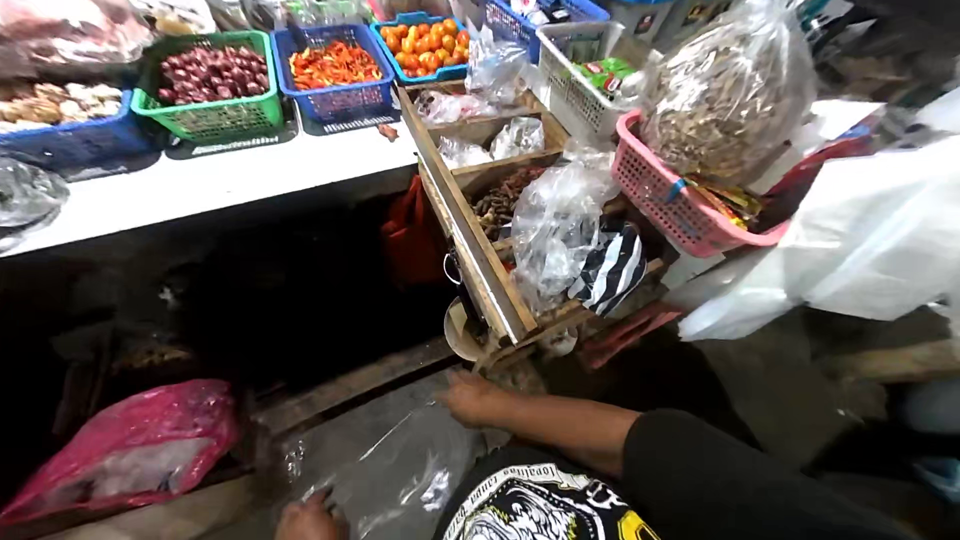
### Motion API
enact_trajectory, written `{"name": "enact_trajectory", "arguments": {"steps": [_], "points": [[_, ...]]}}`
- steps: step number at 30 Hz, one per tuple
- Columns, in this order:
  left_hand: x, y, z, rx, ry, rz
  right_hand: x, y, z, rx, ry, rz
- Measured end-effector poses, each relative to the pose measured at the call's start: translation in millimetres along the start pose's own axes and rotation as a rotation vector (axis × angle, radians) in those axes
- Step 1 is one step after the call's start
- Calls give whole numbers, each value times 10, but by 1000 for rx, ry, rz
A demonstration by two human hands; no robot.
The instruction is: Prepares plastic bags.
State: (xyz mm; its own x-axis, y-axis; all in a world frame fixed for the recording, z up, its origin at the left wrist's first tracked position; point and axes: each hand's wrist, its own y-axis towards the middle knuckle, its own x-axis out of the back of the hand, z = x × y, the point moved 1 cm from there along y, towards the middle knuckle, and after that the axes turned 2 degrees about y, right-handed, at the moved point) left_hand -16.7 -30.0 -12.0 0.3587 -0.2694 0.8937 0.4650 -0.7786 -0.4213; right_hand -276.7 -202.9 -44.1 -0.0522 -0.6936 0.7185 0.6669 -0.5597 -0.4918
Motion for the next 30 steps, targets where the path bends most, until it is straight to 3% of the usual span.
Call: {"name": "enact_trajectory", "arguments": {"steps": [3, 8, 15, 16, 17, 20, 22, 24, 26, 28, 30], "points": [[98, 4, -497, -138, -206, -73, 82, 47, 235, 62, 167, -156], [196, -153, -1161, -349, -454, -68, 180, 15, 523, -213, 1116, 245], [105, -480, -1280, -633, -458, 120, 153, 65, 457, -53, 1224, 81], [93, -559, -1213, -640, -527, 37, 172, 60, 455, -45, 1248, 57], [52, -641, -1119, -610, -643, -149, 213, 31, 460, -28, 1285, 56], [-52, -751, -622, -294, -813, -778, 346, -89, 466, 60, 1354, 91], [-109, -748, -102, -50, -797, -879, 398, -159, 471, 101, 1363, 91], [-214, -765, 352, 111, -906, -738, 426, -222, 496, 116, 1385, 86], [-319, -794, 596, 161, -1051, -436, 458, -277, 525, 129, 1392, 99], [-432, -785, 647, 160, -1113, -176, 472, -318, 553, 145, 1381, 115], [-523, -721, 569, 186, -1128, -58, 477, -352, 589, 163, 1347, 112]]}}
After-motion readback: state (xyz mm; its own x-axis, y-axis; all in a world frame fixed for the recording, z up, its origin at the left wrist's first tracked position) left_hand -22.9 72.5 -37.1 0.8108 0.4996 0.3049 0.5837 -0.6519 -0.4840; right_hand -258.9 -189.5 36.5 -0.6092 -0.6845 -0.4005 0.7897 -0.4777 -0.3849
